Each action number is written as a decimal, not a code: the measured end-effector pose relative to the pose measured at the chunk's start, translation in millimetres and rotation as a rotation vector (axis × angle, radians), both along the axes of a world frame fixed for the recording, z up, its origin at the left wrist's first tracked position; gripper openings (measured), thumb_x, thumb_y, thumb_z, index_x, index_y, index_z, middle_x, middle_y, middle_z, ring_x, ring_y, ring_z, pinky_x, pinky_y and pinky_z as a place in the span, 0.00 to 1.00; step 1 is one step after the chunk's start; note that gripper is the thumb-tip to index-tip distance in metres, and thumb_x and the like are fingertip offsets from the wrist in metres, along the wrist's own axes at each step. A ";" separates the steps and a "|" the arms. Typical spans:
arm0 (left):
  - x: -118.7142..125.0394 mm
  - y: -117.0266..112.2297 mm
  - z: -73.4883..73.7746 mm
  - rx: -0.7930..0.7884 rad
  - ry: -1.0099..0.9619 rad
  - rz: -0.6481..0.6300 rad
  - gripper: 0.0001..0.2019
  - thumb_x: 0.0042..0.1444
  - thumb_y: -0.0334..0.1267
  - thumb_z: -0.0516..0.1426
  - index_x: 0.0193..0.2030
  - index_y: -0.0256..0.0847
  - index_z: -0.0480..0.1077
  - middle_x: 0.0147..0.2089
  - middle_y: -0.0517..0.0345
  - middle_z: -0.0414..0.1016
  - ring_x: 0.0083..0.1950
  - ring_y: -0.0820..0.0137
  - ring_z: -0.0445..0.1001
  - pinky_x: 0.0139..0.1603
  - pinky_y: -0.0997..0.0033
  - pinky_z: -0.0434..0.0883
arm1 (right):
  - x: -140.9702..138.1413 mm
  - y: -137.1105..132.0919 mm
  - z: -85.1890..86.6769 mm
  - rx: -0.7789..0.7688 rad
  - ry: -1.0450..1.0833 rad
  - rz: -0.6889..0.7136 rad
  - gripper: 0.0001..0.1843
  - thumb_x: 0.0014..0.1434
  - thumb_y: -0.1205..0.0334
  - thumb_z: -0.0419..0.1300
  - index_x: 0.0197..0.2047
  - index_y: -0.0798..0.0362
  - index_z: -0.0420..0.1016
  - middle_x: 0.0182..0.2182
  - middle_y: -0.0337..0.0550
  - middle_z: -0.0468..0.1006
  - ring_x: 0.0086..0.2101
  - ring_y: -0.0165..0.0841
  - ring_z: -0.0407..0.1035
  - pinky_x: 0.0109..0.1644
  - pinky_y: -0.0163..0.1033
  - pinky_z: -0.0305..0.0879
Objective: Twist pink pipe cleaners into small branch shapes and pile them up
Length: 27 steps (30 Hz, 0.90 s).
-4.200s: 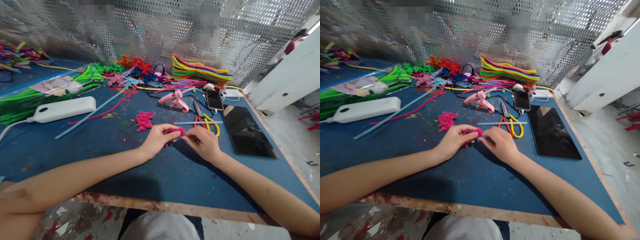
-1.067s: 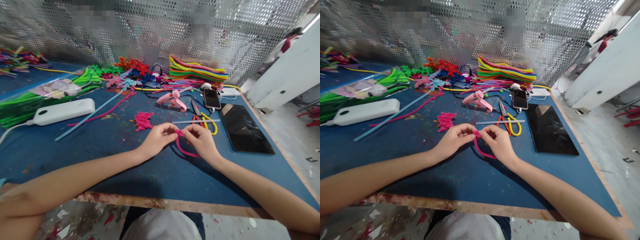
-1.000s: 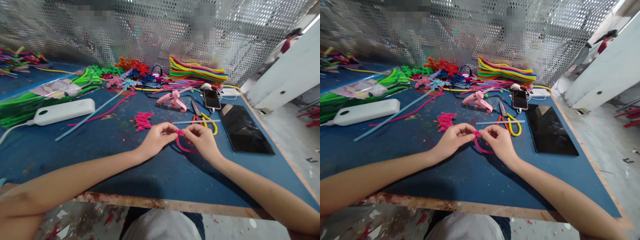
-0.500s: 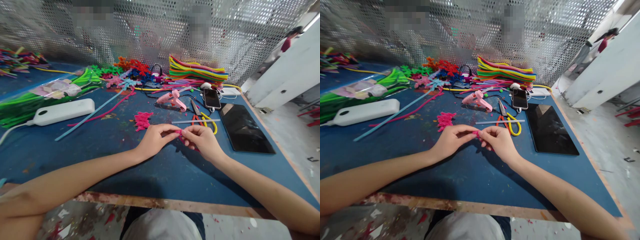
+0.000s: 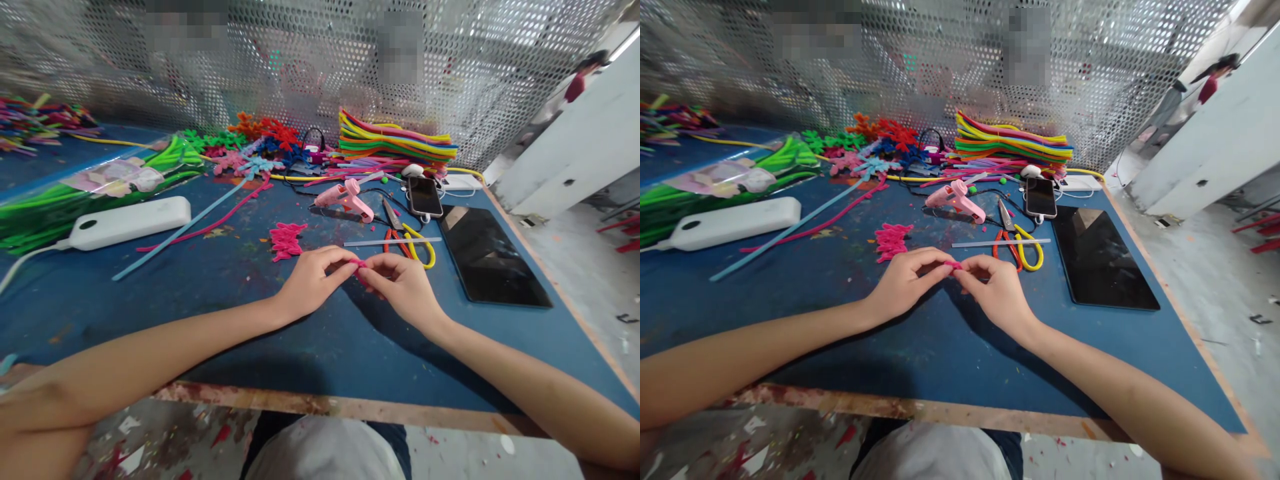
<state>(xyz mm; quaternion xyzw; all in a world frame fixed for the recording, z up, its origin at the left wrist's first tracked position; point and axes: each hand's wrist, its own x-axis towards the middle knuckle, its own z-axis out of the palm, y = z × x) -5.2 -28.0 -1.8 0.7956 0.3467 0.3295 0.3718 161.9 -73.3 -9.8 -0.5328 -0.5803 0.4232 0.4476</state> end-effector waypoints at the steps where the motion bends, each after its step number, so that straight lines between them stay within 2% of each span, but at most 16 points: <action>1: 0.0 0.1 0.1 -0.002 0.005 0.006 0.11 0.58 0.41 0.51 0.37 0.39 0.72 0.37 0.56 0.75 0.39 0.70 0.71 0.39 0.74 0.66 | 0.1 -0.1 0.2 0.012 -0.018 0.009 0.12 0.54 0.53 0.59 0.31 0.55 0.72 0.21 0.38 0.71 0.20 0.26 0.63 0.21 0.31 0.58; 5: -0.1 1.3 -0.6 -0.024 0.016 0.007 0.11 0.58 0.41 0.51 0.37 0.38 0.71 0.36 0.56 0.74 0.37 0.70 0.70 0.37 0.75 0.65 | 3.3 1.3 1.5 0.159 -0.210 0.037 0.08 0.56 0.58 0.57 0.31 0.54 0.72 0.23 0.38 0.72 0.23 0.27 0.64 0.25 0.32 0.60; 10: -1.0 5.0 1.2 -0.074 0.038 -0.060 0.12 0.58 0.41 0.49 0.37 0.38 0.70 0.35 0.57 0.72 0.37 0.70 0.69 0.38 0.74 0.64 | 12.3 5.2 -0.3 0.532 -0.533 0.077 0.07 0.59 0.64 0.54 0.35 0.53 0.73 0.30 0.43 0.76 0.30 0.31 0.69 0.35 0.34 0.64; 12: -1.6 7.3 2.2 -0.132 0.044 -0.104 0.12 0.58 0.41 0.49 0.36 0.37 0.70 0.34 0.58 0.72 0.37 0.70 0.68 0.38 0.74 0.65 | 14.3 6.2 -1.3 0.602 -0.573 0.101 0.08 0.60 0.64 0.54 0.35 0.53 0.73 0.31 0.45 0.76 0.33 0.32 0.70 0.37 0.35 0.65; 14: -2.0 9.8 1.8 -0.228 0.014 -0.144 0.11 0.57 0.41 0.50 0.35 0.37 0.70 0.32 0.59 0.71 0.34 0.72 0.68 0.37 0.74 0.65 | 14.6 7.0 -1.7 0.538 -0.536 0.107 0.07 0.59 0.63 0.55 0.35 0.53 0.74 0.30 0.43 0.77 0.31 0.31 0.70 0.35 0.34 0.65; 16: -1.6 12.0 -0.6 -0.361 -0.060 -0.154 0.11 0.55 0.42 0.53 0.34 0.36 0.70 0.31 0.59 0.70 0.32 0.73 0.67 0.35 0.75 0.66 | 14.1 8.5 -1.4 0.401 -0.431 0.084 0.06 0.57 0.61 0.57 0.33 0.53 0.74 0.28 0.41 0.77 0.28 0.30 0.70 0.32 0.33 0.65; 20: 0.5 14.2 -9.5 -0.573 -0.247 -0.056 0.12 0.49 0.43 0.59 0.34 0.36 0.72 0.29 0.60 0.71 0.29 0.76 0.67 0.31 0.76 0.68 | 13.8 13.7 0.1 0.139 -0.201 0.072 0.10 0.56 0.57 0.57 0.32 0.54 0.74 0.24 0.39 0.75 0.24 0.29 0.69 0.26 0.32 0.64; 23: 1.5 14.1 -14.4 -0.617 -0.301 -0.001 0.11 0.46 0.42 0.62 0.34 0.36 0.75 0.30 0.58 0.73 0.29 0.76 0.67 0.30 0.77 0.68 | 14.6 16.4 1.2 0.029 -0.132 0.123 0.11 0.55 0.55 0.57 0.31 0.55 0.74 0.22 0.39 0.74 0.22 0.28 0.67 0.24 0.32 0.62; 27: 1.4 11.9 -13.7 -0.573 -0.300 0.035 0.11 0.45 0.40 0.62 0.34 0.36 0.76 0.31 0.57 0.76 0.27 0.77 0.68 0.29 0.77 0.68 | 14.7 15.9 2.5 -0.049 -0.111 0.168 0.13 0.53 0.53 0.59 0.29 0.56 0.72 0.21 0.38 0.72 0.22 0.27 0.66 0.24 0.31 0.60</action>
